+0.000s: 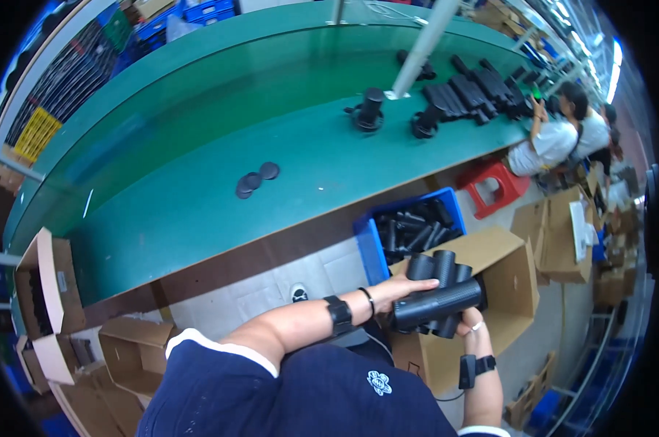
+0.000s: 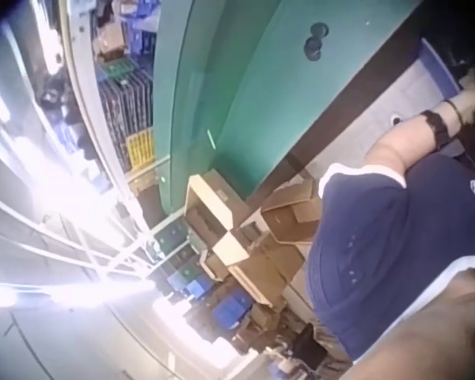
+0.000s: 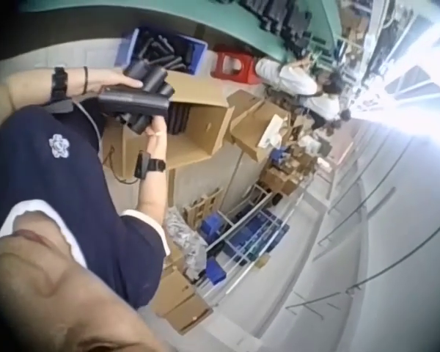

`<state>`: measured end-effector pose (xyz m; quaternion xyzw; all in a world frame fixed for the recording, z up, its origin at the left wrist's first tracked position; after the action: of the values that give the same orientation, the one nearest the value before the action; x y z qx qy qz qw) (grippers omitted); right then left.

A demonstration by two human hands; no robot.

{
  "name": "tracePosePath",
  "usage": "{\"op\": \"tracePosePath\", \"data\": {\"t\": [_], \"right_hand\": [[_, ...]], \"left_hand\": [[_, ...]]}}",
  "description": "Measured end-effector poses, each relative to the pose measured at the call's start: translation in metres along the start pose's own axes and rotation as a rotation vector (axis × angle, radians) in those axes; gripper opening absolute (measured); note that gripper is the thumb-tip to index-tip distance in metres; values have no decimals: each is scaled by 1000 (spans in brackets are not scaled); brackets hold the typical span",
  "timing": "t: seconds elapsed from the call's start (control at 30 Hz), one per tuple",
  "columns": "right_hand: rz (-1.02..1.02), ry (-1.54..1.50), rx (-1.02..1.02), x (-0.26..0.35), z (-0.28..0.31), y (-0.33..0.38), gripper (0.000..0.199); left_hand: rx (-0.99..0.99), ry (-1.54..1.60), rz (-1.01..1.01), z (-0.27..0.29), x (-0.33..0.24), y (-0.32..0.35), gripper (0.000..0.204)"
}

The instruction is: The person removes binoculars from a box, places them on a workbench, and fits lens caps onto them by hand. After capping the binoculars, the person places them into a different box and then arranges cardboard sheets inside another box.

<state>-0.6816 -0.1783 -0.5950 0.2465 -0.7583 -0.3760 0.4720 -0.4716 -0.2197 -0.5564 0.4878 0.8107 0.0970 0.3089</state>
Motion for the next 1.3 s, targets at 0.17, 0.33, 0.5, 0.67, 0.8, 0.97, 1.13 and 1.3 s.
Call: {"op": "tracePosePath", "data": {"t": [0.17,0.33,0.5,0.67,0.8,0.97,1.13,1.3], "right_hand": [[-142,167,222,-17,-139,-108,31],[-165,311,438,14,-294,-183,29],[-245,559,681,50,-423,-246,38],[-189,669,720,89,-504,-270,45],[-115,789,690,103,-522,-306,58],[-14,886,609,99,-533,-312,75],[312,1018,338,114,-520,-324,82],[824,1429,73,131,-501,-341,92]], "left_hand": [[-276,43,-343,106,-80,63,105],[-456,152,-448,197,-146,90,106],[-555,131,-557,241,-228,104,48],[-557,258,-663,296,-287,94,43],[-591,290,-632,326,-303,82,50],[-606,320,-602,342,-295,82,62],[-674,212,-522,337,-299,98,68],[-678,187,-485,369,-299,109,66]]}}
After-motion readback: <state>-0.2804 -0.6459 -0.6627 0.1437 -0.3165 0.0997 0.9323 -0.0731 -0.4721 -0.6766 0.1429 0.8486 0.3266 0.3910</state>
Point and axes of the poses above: each hand's wrist, its own y-axis away from the middle knuckle, its own z-axis out of the back of the hand, x = y × z, the point moved 8 cm from there along -y, towards the middle knuckle, and after that the axes turned 2 degrees about -y, right-handed, at the moved point
